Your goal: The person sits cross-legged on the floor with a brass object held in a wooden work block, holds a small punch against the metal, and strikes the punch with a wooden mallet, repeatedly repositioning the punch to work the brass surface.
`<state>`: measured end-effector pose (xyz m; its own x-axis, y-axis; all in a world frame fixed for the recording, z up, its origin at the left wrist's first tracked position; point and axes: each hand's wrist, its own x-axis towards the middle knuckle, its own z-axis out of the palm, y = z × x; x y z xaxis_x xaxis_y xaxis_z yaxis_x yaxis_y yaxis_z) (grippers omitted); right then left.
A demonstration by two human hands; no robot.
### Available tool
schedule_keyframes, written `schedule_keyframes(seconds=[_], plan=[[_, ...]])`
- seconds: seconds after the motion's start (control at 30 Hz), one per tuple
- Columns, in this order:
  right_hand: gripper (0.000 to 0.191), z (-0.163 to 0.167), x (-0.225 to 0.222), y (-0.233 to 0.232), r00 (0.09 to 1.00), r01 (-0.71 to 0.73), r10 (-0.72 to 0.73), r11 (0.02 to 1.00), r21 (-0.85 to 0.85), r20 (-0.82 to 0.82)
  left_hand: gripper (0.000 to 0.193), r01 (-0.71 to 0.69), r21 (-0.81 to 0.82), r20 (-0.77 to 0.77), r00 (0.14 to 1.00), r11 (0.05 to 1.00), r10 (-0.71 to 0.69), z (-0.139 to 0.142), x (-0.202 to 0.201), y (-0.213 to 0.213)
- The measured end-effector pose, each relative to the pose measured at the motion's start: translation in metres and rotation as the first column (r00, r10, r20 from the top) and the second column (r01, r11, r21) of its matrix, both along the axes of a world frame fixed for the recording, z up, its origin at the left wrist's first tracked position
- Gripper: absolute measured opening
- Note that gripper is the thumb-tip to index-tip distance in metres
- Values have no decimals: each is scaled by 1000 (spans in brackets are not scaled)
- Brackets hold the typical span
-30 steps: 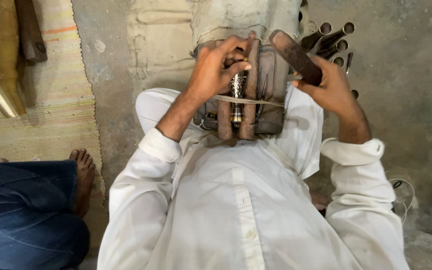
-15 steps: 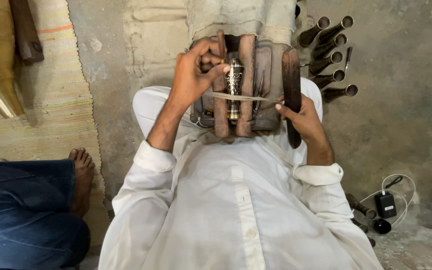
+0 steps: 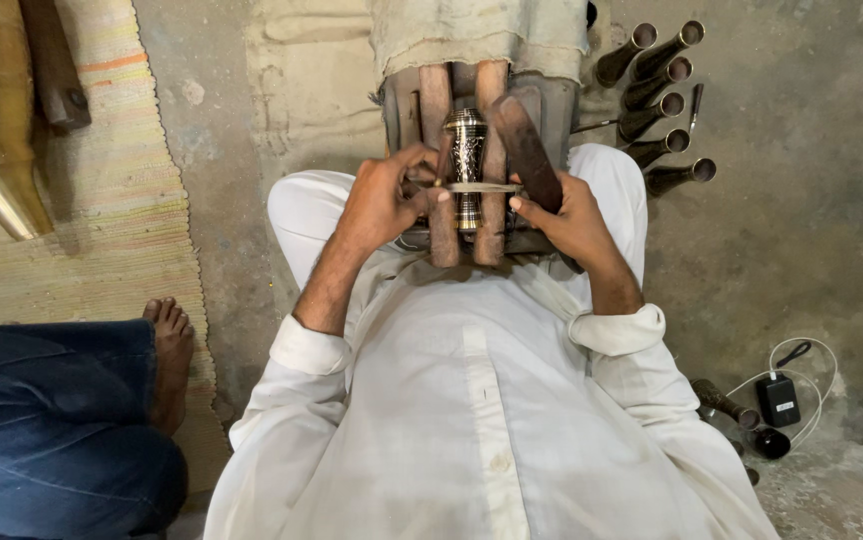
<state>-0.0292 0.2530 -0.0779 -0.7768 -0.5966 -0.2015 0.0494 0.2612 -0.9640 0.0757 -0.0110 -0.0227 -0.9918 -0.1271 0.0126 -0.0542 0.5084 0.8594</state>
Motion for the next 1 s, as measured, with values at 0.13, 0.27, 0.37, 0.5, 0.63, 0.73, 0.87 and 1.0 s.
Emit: schedule_keyframes(seconds=[0.13, 0.27, 0.37, 0.5, 0.63, 0.73, 0.87, 1.0], plan=[[25, -10, 1, 8, 995, -93, 96, 990, 106, -21, 32, 106, 1, 9, 994, 994, -106, 3, 8, -6], [28, -12, -1, 22, 985, -162, 162, 987, -18, 52, 30, 124, 25, -33, 992, 992, -123, 2, 2, -8], [33, -6, -1, 28, 990, -107, 106, 994, 6, 91, 29, 70, 0, -48, 996, 998, -70, 2, -12, -5], [36, 1, 0, 31, 996, -63, 64, 998, -25, 70, 35, 139, 55, -37, 990, 989, -137, 7, -42, 2], [34, 7, -1, 41, 996, -84, 85, 996, -32, 26, 38, 335, -110, -290, 890, 936, -352, 17, -59, 8], [34, 12, -4, 49, 996, -73, 76, 994, 80, -39, 39, 401, -243, -214, 866, 883, -452, 25, -69, 9], [29, 15, -5, 53, 989, 6, 20, 985, 174, -148, 40, 442, -330, -165, 843, 834, -512, 29, -72, 12], [27, 16, -4, 50, 903, 181, -100, 970, 161, -419, 35, 447, -341, -142, 845, 827, -515, 29, -70, 13]])
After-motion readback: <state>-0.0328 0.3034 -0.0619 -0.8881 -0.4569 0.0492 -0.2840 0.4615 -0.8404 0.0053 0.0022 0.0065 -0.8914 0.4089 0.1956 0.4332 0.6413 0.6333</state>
